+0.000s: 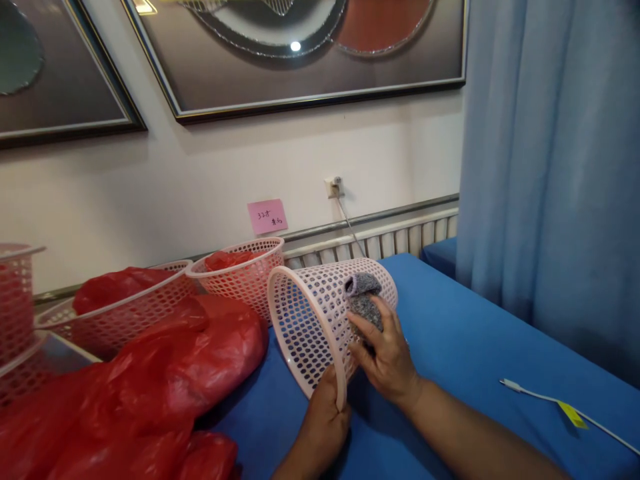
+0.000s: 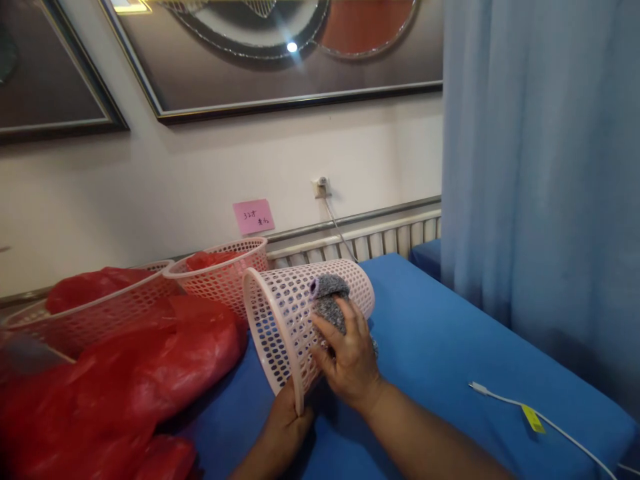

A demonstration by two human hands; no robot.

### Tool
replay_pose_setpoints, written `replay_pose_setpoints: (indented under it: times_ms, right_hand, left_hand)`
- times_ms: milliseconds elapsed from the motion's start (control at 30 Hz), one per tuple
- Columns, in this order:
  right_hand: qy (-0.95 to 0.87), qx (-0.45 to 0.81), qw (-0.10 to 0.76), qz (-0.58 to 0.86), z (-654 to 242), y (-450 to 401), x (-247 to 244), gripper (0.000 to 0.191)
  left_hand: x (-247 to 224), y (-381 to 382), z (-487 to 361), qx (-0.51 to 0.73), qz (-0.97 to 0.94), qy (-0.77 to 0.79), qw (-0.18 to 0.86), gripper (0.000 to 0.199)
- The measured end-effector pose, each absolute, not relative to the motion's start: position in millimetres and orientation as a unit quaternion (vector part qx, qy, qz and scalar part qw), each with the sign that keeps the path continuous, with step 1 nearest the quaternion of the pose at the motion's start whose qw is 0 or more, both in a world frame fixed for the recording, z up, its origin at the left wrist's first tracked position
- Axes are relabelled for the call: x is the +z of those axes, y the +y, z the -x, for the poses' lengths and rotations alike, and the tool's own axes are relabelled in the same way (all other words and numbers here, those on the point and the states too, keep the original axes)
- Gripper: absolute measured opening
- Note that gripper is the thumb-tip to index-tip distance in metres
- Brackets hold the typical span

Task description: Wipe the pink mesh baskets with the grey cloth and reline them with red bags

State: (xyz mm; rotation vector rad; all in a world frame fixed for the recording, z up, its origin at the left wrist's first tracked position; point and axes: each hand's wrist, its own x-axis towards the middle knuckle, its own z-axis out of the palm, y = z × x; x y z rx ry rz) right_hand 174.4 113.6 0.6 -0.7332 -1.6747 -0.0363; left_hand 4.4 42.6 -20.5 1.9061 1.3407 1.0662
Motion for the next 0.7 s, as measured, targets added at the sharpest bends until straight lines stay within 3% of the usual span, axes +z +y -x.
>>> replay_pose_setpoints:
  times_ms: [133,267,333,433,500,600,700]
  right_hand:
    - [-0.652,0.024,0.646,0.396,-196.7,164.8,-12.7,0.033]
    - [-0.572,0.066,0.666,0.474,-216.9,198.0,-17.4,0.034]
    - [-0.601,0.045,0.671,0.432,-212.3,184.2,-11.3,0.039]
    - [-0.696,-0.007,0.660,0.283,-191.4,135.7,4.3,0.068]
    - [-0.746,-0.034,0.642,0.172,-179.6,106.5,12.8,0.076]
    - [-0.763,-0.040,0.626,0.155,-179.3,102.3,14.4,0.062]
    - [-0.686,-0.011,0.650,0.328,-198.6,144.7,3.8,0.047]
  left_hand:
    - [-11.1,41.3,-4.5,0.368,-0.751,0.482,0.261,0.080]
    - [-5.9,41.9,-5.1,0.349,-0.765,0.481,0.247,0.068]
    - [-7.9,43.7,-4.0,0.359,-0.753,0.490,0.253,0.071]
    - [-12.3,46.1,-1.2,0.386,-0.730,0.495,0.271,0.072]
    - [-12.0,46.5,-0.1,0.396,-0.722,0.489,0.288,0.066]
    - [-5.4,45.7,-0.8,0.389,-0.723,0.483,0.304,0.062]
    - [1.2,45.2,-2.0,0.365,-0.730,0.494,0.301,0.074]
